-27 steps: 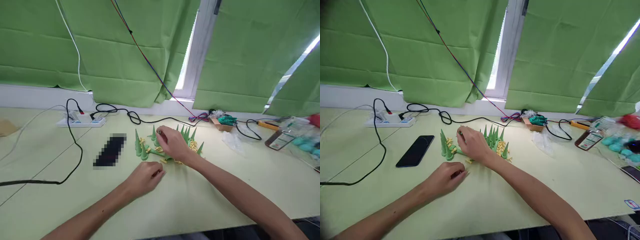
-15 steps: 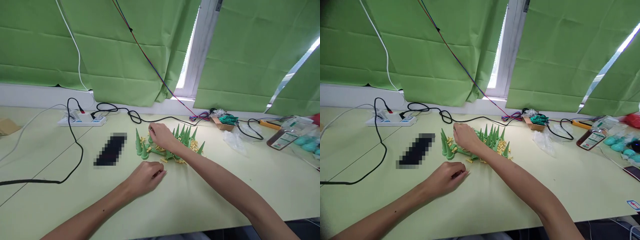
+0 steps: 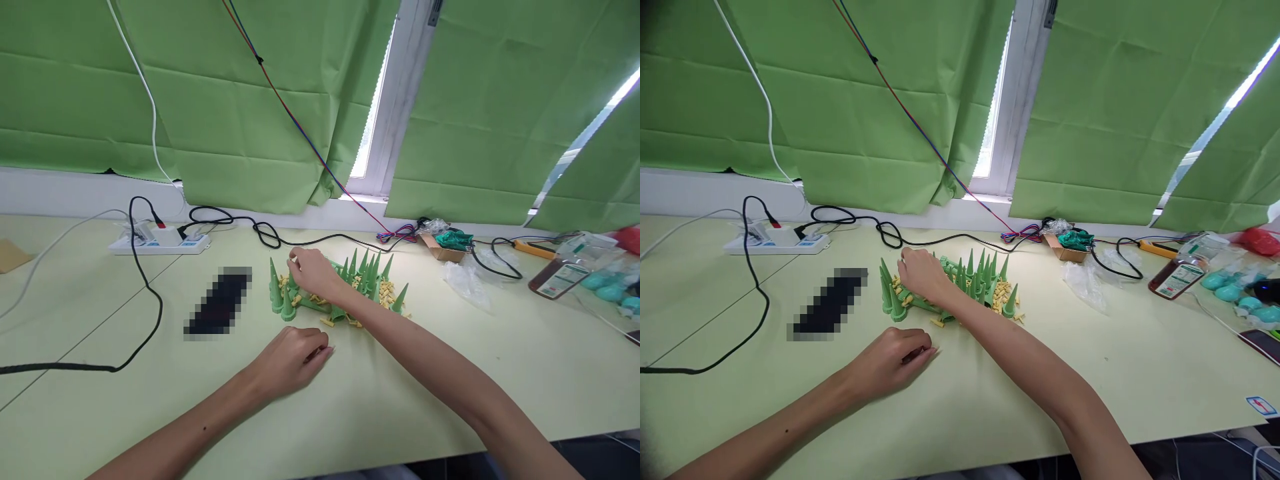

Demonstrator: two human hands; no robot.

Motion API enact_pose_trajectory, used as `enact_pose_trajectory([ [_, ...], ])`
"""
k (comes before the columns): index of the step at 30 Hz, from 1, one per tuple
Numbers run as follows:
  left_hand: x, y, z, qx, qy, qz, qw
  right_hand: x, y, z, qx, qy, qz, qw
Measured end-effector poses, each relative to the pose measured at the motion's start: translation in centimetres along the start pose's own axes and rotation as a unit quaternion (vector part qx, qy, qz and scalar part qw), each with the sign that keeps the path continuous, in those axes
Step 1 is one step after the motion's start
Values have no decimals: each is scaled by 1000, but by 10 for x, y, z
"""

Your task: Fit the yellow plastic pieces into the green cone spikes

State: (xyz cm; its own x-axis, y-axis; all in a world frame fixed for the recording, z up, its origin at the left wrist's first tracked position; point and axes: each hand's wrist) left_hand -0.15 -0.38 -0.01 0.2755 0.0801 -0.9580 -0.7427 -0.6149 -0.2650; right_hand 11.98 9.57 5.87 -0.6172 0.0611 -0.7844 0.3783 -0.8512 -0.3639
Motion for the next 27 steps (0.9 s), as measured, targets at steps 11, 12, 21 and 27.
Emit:
enact_pose_trajectory([
  [11,-3,1,-2,9,3,9,1000,-46,-17,-5,60,109,16,992],
  [12,-3,1,-2,9,4,9,1000,-47,-19,-6,69,110,32,991],
  [21,-3,0,-2,10,-6,14,1000,-41,-25,-11,76,87,75,990],
  [27,-4,0,-2,10,-9,21,1000,-40,-20,-6,62,71,60,994],
])
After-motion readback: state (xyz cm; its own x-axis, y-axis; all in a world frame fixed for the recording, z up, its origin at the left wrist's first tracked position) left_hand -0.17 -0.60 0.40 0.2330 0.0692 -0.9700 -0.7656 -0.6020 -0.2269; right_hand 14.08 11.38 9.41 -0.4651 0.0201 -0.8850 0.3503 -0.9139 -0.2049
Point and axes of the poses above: each hand's wrist, its own y-axis away from the middle knuckle, its own x-axis out of the palm, z = x × y, and after that the axes turned 14 degrees about -y, right-handed
